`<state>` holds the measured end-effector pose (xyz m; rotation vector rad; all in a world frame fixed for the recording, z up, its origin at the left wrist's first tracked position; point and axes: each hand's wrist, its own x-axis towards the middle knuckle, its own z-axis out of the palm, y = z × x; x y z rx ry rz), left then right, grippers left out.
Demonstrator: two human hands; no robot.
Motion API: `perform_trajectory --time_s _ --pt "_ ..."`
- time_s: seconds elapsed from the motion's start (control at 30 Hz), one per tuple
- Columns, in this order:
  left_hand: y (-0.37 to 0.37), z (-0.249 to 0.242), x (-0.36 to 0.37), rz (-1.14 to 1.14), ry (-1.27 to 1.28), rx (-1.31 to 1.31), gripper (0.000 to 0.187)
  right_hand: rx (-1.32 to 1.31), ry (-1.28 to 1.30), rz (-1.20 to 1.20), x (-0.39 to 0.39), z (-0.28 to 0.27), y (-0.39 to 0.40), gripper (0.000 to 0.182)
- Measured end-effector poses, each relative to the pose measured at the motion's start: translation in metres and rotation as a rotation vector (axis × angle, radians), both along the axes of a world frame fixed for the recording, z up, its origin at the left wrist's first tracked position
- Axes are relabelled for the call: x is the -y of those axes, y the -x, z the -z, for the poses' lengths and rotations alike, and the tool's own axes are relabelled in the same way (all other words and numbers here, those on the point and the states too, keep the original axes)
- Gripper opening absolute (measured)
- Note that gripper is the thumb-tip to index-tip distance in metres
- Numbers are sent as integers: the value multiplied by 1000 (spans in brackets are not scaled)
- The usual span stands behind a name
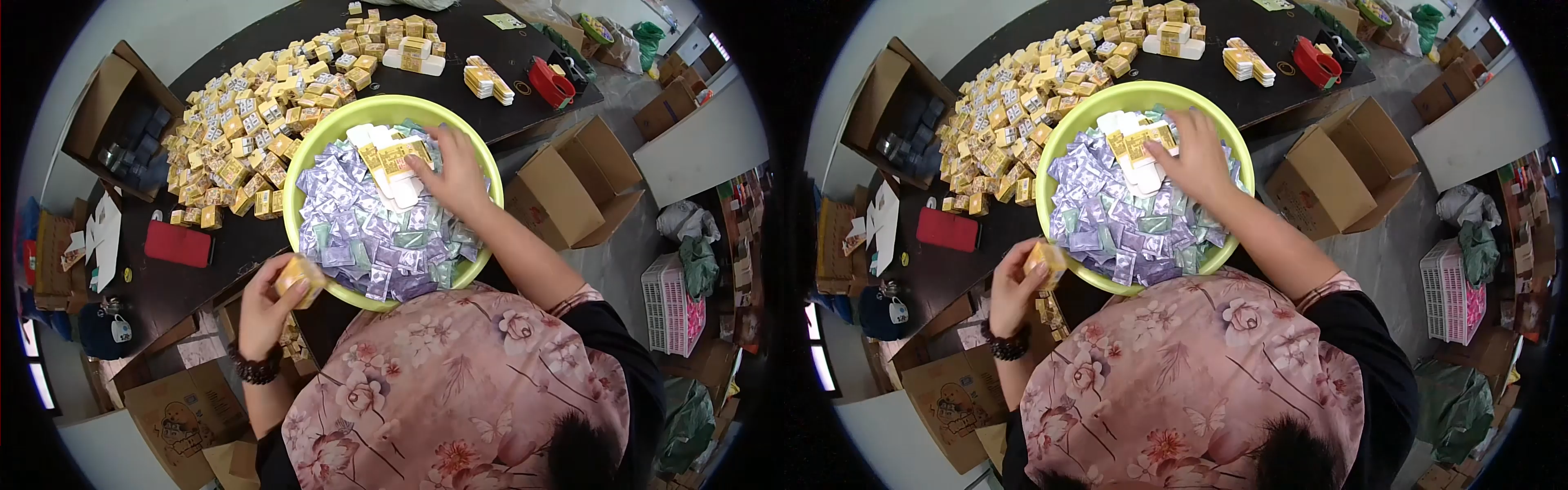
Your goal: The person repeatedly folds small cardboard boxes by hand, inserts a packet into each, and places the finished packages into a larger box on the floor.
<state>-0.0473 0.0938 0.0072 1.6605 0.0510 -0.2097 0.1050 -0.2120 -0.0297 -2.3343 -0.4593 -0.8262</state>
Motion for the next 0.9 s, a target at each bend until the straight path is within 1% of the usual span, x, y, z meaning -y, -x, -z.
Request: perform_trajectory --time_s 0.03,0.1,0.13,0.2,0.23,0.3,0.33,0.4,0.47,0.5,0.53,0.57,0.6,0.63,0.67,0.7,0.73,0.77,0.8,0.83,0.87,0.9 --pt "9 -4 -22 -24 -214 -36 41 1 -4 -1 3 3 -13 37" --pt "25 2 -57 -93 -749 -298 44 -715 -195 -16 7 9 -29 42" --pt "34 14 -68 -95 -753 -294 44 -711 -199 -18 9 16 -31 42" --pt "46 44 -81 -152 -1384 20 47 -532 -302 -32 9 28 -33 40" --pt "40 36 -69 -145 -1305 134 42 -531 -301 -33 7 27 -31 40" --pt "21 21 -26 -245 -575 53 33 -522 -703 -139 4 21 -21 29" --pt "12 25 -10 -168 -339 104 29 -557 -873 -229 0 10 -10 19" --pt "-9 16 46 -166 70 164 34 -721 -1048 -390 -7 -22 25 17" --pt "-29 13 91 -236 286 280 41 -868 -954 -486 -9 -40 49 16" --pt "-36 12 100 -226 305 274 42 -930 -917 -520 -10 -46 57 16" --pt "-41 13 105 -214 324 265 43 -950 -959 -568 -10 -49 64 15" --pt "-45 17 108 -210 341 285 43 -947 -957 -565 -7 -49 64 15" --pt "-46 17 110 -208 344 284 43 -1007 -928 -622 -2 -49 64 16" --pt "-46 17 112 -192 370 243 43 -1068 -898 -679 1 -48 64 18" --pt "-46 17 114 -178 393 200 44 -1072 -900 -677 1 -44 63 18" --pt "-44 17 116 -181 391 195 44 -978 -888 -724 -1 -37 62 21" --pt "-41 17 117 -101 338 190 46 -882 -877 -772 -4 -30 61 24" --pt "-38 16 116 -20 283 184 47 -884 -884 -775 -6 -27 61 24" --pt "-36 9 115 28 239 179 49 -901 -915 -769 -8 -23 62 28" --pt "-34 7 115 27 234 178 49 -917 -944 -763 -10 -21 63 32" --pt "-34 5 116 48 267 247 52 -914 -945 -765 -12 -19 65 32" --pt "-34 4 117 70 301 315 55 -831 -977 -782 -14 -17 67 33"
